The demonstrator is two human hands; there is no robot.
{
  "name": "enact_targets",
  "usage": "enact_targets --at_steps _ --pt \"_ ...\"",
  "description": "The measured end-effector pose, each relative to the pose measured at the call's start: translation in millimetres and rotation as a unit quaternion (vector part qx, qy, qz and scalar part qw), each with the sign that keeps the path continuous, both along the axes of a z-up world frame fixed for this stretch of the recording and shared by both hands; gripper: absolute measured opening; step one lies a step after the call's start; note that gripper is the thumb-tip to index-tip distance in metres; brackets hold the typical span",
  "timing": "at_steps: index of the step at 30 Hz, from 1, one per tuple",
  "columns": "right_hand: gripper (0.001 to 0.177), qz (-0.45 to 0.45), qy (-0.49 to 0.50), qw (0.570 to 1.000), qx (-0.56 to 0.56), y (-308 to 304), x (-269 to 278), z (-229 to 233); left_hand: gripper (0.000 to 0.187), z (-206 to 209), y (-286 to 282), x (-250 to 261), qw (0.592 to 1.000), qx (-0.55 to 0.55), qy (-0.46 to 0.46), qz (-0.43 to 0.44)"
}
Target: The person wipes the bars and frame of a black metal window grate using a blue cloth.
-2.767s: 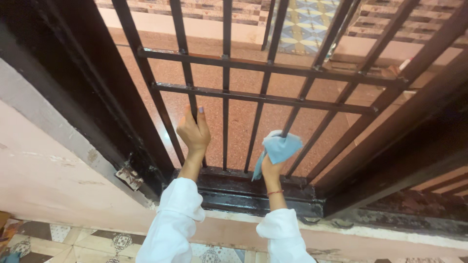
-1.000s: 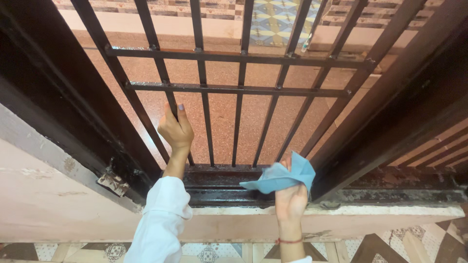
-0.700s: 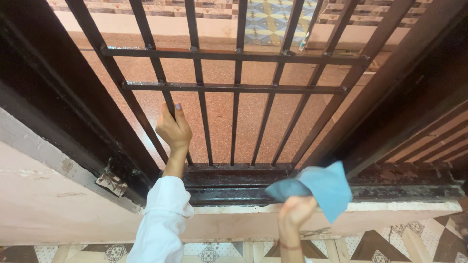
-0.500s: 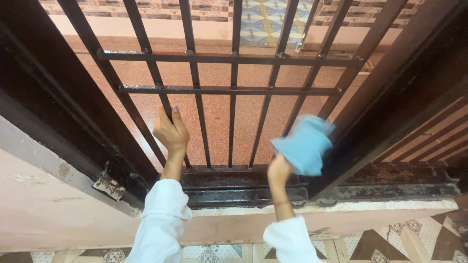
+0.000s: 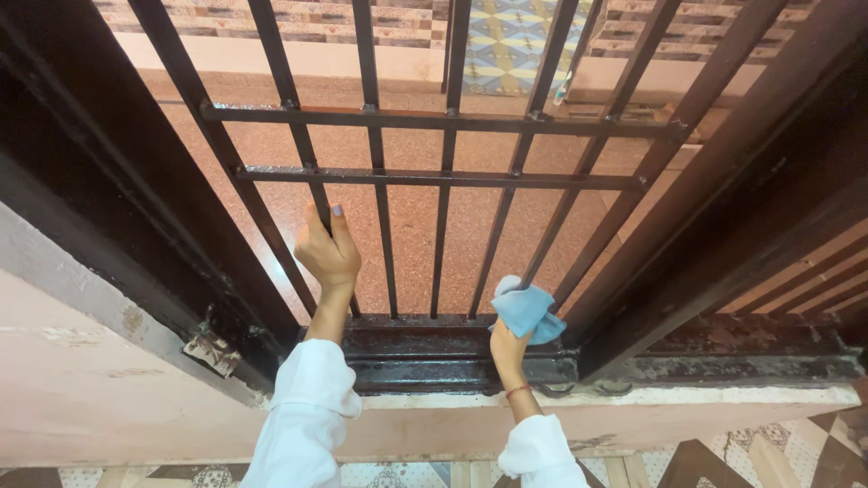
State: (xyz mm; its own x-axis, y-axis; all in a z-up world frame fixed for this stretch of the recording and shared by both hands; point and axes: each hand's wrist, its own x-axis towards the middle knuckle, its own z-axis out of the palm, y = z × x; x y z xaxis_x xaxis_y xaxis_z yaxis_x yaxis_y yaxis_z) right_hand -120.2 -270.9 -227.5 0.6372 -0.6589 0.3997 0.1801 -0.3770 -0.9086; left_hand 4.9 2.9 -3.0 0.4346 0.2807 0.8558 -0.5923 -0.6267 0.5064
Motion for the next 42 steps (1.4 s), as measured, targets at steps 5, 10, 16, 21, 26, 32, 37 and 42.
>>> enact_targets --at_steps 5,10,16,21,26,32,37,42 --pt "0.038 -0.03 -0.125 0.991 -0.037 1 23 99 0.029 3 0 -5 1.0 -0.011 0.003 -0.016" --pt "0.047 -0.063 -0.213 0.969 -0.106 -18 53 212 0.03 4 0 -4 1.0 -0.005 0.001 -0.005" --pt "0.032 -0.017 -0.223 0.972 -0.068 -31 57 206 0.03 4 0 -4 1.0 0.0 -0.001 0.005" --pt "0.028 -0.024 -0.157 0.986 -0.055 -38 68 155 0.028 6 0 -5 1.0 0.006 -0.004 0.004" --pt "0.043 -0.022 -0.15 0.986 -0.065 -37 65 115 0.028 11 1 -8 1.0 0.002 -0.005 -0.006" --pt "0.029 0.008 -0.152 0.981 -0.123 -11 29 78 0.03 11 1 -8 1.0 0.001 0.006 -0.006" --pt "0.006 0.013 -0.121 0.985 -0.126 15 -1 69 0.029 10 2 -7 1.0 0.009 -0.006 -0.005" --pt "0.005 -0.029 -0.138 0.977 -0.16 22 -3 77 0.03 9 2 -6 1.0 0.004 -0.009 -0.008"
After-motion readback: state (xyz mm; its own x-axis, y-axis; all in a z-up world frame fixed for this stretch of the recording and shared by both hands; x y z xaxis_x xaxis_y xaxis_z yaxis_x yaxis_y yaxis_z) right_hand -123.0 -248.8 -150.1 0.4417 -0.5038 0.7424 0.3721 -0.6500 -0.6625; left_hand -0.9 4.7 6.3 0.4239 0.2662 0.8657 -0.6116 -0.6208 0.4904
